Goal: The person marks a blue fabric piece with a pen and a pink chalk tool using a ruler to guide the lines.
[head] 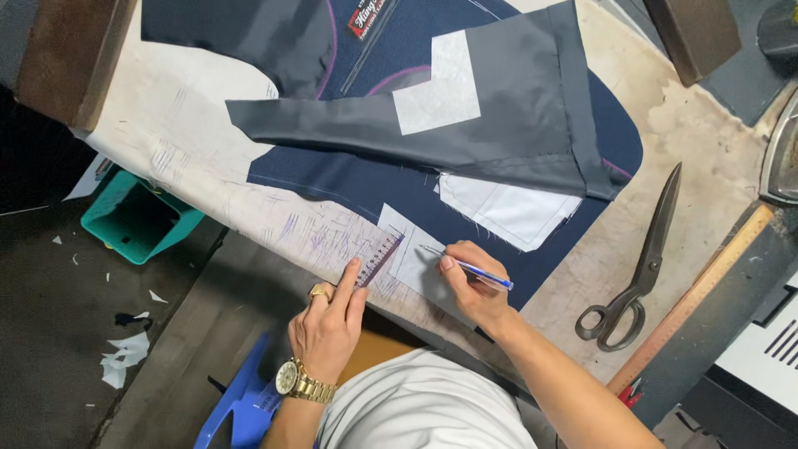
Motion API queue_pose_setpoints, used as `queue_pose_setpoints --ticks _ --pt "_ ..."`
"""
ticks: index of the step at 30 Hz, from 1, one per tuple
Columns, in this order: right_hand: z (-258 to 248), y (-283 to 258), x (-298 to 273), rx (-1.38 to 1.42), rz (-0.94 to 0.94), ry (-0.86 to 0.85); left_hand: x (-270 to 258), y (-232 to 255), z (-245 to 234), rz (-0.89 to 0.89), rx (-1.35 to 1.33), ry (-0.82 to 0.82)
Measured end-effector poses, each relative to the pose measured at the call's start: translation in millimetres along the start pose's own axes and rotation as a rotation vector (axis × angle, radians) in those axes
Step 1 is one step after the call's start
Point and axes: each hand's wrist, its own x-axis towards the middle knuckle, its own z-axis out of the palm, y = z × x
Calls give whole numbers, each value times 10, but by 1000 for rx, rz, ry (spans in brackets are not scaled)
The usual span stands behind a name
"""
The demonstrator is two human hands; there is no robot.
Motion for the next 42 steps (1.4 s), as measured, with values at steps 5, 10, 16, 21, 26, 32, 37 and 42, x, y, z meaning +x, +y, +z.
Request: queue_pose_setpoints --ticks 5,10,16,21,26,32,37,42 --pt "-14 13 7 -12 0 0 15 -3 11 -2 -7 -15" --pt "-20 48 -10 -11 10 10 14 -26 36 4 -18 -7" --pt "-12 93 -20 -10 -9 27 20 -29 12 18 -6 -27" --pt "-10 90 -11 -13 -20 30 7 -33 24 19 -33 -19" --pt "-12 98 -21 -17 -3 38 40 -30 -11 15 13 -12" --pt "-12 100 -26 -2 13 39 1 -55 9 12 -9 -18" --pt "-5 95 -16 -10 10 48 6 -60 20 17 0 -19" --pt "-9 72 -7 -21 21 33 -14 -36 31 -6 -1 -26"
